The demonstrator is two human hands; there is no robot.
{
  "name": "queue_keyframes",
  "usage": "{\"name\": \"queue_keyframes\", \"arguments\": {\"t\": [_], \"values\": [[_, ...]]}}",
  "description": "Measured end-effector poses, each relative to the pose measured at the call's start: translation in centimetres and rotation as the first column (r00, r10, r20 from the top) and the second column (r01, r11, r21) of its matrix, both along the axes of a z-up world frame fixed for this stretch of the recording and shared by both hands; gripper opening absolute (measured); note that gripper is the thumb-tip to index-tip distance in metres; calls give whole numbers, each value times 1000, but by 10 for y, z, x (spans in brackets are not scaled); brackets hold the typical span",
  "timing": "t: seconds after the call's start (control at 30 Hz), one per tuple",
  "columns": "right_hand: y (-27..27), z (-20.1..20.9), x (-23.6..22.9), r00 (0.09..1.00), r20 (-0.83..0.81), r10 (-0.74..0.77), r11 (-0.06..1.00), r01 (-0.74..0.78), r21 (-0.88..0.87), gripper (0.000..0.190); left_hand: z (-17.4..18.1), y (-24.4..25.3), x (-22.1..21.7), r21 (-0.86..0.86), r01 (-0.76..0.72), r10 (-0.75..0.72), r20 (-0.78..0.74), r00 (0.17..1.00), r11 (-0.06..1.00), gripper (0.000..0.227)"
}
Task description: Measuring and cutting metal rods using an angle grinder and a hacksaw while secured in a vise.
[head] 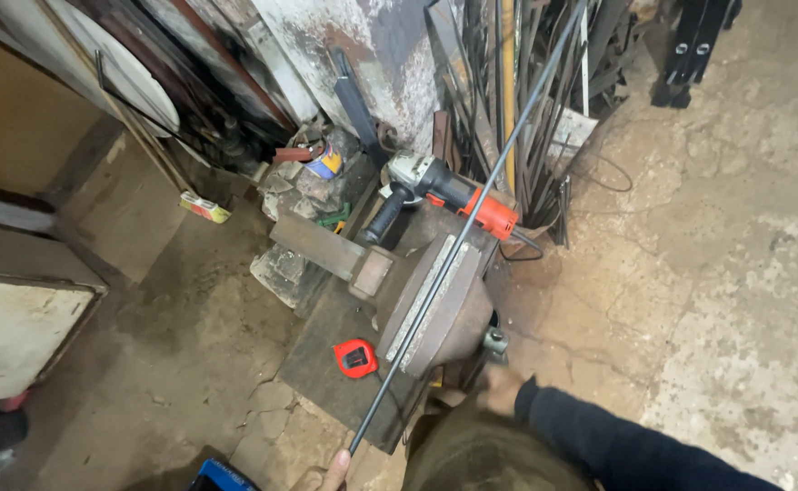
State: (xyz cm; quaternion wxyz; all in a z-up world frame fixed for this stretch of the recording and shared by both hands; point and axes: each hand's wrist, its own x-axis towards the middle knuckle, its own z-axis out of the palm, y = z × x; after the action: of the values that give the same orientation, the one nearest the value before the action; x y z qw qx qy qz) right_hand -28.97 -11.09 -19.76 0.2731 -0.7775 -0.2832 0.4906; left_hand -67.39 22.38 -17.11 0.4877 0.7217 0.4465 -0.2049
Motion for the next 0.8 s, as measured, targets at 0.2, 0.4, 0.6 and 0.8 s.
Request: {"name": "queue_keyframes", "arguments": {"t": [0.2, 0.4, 0.6, 0.8], "values": [[13, 178, 4, 935, -253, 248, 941, -171, 292, 37, 108, -5, 72, -104, 179, -184, -38, 982, 978, 78], [39, 50, -52, 324, 825, 463, 602, -798, -24, 17, 211, -36, 110, -97, 283, -281, 36, 959, 954, 83], [75, -12, -101, 229, 667, 709, 492, -838, -236, 20, 277, -60, 131, -163, 119, -116, 25, 993, 980, 77], [54, 42, -113, 234, 796, 558, 584, -792, -176, 23, 216, -11, 163, 665, 261, -449, 126, 884, 700, 66]]}}
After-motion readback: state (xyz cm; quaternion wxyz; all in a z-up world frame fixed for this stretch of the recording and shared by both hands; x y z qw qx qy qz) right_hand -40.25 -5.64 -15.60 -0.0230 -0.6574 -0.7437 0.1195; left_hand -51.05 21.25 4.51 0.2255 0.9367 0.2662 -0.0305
